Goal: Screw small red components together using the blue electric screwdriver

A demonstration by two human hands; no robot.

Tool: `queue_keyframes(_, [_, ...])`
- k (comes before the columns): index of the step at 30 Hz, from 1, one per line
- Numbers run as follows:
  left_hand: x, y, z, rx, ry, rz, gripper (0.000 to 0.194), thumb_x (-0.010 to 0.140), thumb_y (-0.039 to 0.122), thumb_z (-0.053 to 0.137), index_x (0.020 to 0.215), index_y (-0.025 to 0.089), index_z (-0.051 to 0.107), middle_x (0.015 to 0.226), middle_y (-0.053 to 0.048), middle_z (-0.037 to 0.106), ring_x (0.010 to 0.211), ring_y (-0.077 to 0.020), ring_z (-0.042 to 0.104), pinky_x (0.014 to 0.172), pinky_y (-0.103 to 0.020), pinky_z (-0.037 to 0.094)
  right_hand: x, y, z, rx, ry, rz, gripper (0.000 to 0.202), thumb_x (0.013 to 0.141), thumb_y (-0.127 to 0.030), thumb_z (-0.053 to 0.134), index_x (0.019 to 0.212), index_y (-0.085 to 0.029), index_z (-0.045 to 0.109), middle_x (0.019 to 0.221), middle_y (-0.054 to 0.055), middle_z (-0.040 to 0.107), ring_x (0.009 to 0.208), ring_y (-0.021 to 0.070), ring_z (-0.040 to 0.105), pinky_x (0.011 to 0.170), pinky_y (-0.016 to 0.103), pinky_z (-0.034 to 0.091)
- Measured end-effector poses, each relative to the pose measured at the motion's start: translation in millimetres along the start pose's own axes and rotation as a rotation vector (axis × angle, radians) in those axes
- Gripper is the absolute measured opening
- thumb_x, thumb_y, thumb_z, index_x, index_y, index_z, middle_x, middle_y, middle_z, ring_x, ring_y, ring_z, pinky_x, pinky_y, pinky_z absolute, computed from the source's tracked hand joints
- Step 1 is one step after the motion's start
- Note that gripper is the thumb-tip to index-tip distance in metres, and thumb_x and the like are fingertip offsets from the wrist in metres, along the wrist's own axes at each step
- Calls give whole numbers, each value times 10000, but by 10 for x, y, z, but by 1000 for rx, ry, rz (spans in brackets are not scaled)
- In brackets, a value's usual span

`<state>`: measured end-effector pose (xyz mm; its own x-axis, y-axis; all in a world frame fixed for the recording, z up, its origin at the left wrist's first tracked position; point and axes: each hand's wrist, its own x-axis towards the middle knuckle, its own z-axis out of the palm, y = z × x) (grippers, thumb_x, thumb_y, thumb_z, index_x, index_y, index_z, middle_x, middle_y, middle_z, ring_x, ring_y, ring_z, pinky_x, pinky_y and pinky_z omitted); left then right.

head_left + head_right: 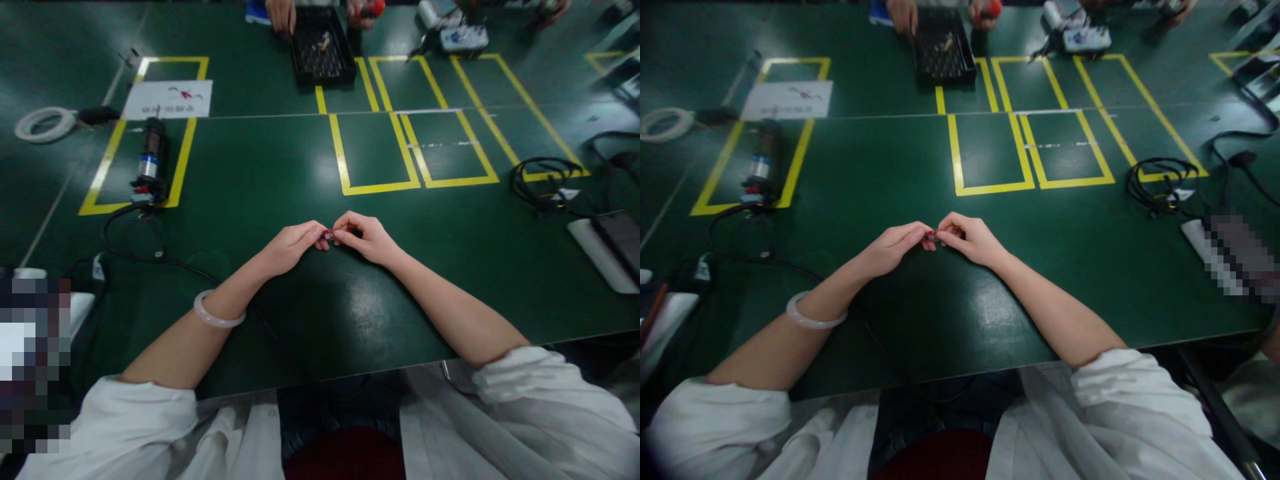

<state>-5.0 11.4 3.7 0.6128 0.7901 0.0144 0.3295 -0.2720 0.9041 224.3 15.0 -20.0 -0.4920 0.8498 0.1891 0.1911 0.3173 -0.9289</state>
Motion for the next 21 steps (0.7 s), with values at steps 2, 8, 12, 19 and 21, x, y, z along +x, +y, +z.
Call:
queue_keyframes(2, [-1,-2,3,6,-1,-18,405,1069,461,423,1009,142,665,963,-74,722,934,-199,660,903,-326,472,1,-8,1,-4,3,-1,213,953,-389,649,959,-176,642,792,21,735,704,137,657,673,260,494])
queue_keyframes(8, [-4,12,34,6,39,-67,306,977,428,596,1080,145,651,1008,-75,721,929,-205,667,847,-321,501,1,-22,-1,6,6,-49,206,921,-354,693,1020,-178,653,855,20,741,747,136,662,686,261,493])
queue_keyframes(12, [-12,51,57,113,84,-41,245,954,382,625,1024,148,647,963,-61,706,880,-195,662,819,-318,501,6,-13,-2,-21,-2,-21,229,895,-373,724,1008,-182,668,854,17,730,770,146,660,714,276,507])
queue_keyframes(19, [-31,93,81,292,68,-9,217,957,362,607,1015,158,650,943,-56,704,883,-210,675,809,-336,490,-1,-20,0,-92,-44,-42,168,873,-304,710,981,-182,669,841,16,718,771,154,662,742,292,524])
queue_keyframes(21, [-16,99,41,326,26,-13,273,969,432,593,1018,170,652,955,-56,713,899,-220,679,833,-348,493,-6,-27,-2,-105,-51,-43,150,876,-295,696,972,-185,664,844,17,719,773,155,664,746,295,527])
